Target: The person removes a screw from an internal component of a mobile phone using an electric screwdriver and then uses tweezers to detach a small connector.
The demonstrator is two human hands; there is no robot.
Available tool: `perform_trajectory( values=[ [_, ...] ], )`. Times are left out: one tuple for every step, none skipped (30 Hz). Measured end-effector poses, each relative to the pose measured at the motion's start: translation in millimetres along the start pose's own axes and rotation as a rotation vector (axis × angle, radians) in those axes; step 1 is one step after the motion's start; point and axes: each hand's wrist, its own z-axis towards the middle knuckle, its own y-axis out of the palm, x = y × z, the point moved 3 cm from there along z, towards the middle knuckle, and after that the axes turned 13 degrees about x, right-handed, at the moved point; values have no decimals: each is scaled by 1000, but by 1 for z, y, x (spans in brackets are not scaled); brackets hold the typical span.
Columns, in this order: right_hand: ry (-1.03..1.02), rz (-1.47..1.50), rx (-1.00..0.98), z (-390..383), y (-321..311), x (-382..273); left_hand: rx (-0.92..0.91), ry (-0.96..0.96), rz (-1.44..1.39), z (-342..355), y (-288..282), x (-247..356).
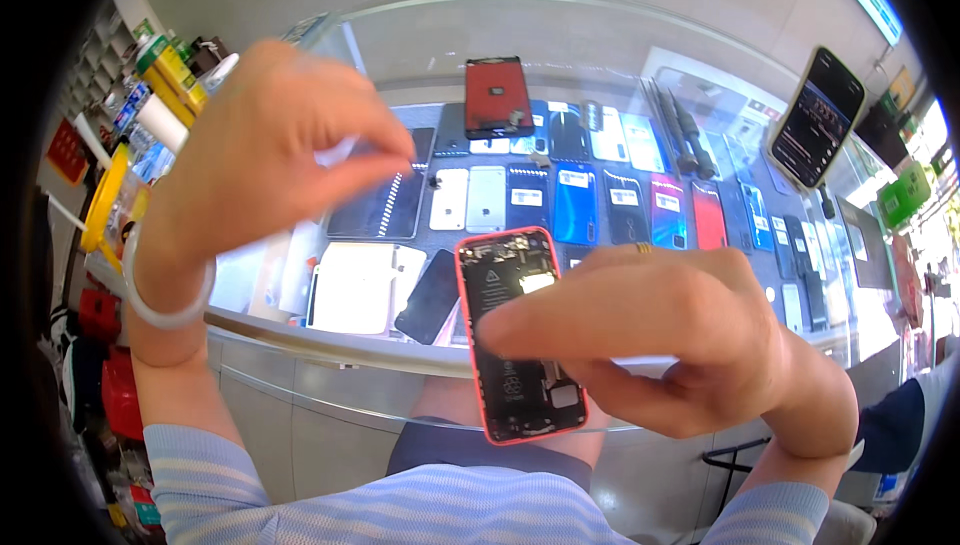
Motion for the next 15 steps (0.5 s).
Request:
perform_trajectory(
  values=[
    [-14,3,29,-2,2,2,-23,-93,41,-1,-10,-10],
    [-27,3,59,-3,3,4,-45,-181,81,-2,-20,-20],
    [-50,-13,81,-5,3,5,-120,-264,85,-6,-21,-27],
    [-54,-31,58,-2,3,5,-194,-351,90,-14,-20,-35],
    [-55,-52,35,0,2,4,-258,-418,75,-27,-17,-45],
    [-60,-75,12,3,2,4,-321,-484,57,-41,-13,-54],
    [-60,-48,37,0,4,4,-278,-523,63,-49,-11,-61],
    [-58,-21,63,-3,5,5,-236,-561,68,-54,-9,-66],
    [-67,-12,77,-4,6,6,-193,-597,73,-60,-7,-72],
    [-77,-6,88,-5,6,6,-169,-596,69,-63,-3,-76],
    [-78,-7,93,-5,6,6,-146,-594,65,-65,2,-81],
    [-80,-8,98,-5,6,5,-123,-592,62,-67,6,-87],
    [-71,-12,87,-4,6,6,-113,-554,90,-72,12,-92],
    [-63,-16,76,-4,5,6,-105,-516,119,-75,18,-97],
    [-56,-20,65,-3,5,6,-96,-478,149,-78,20,-101]
  ],
)
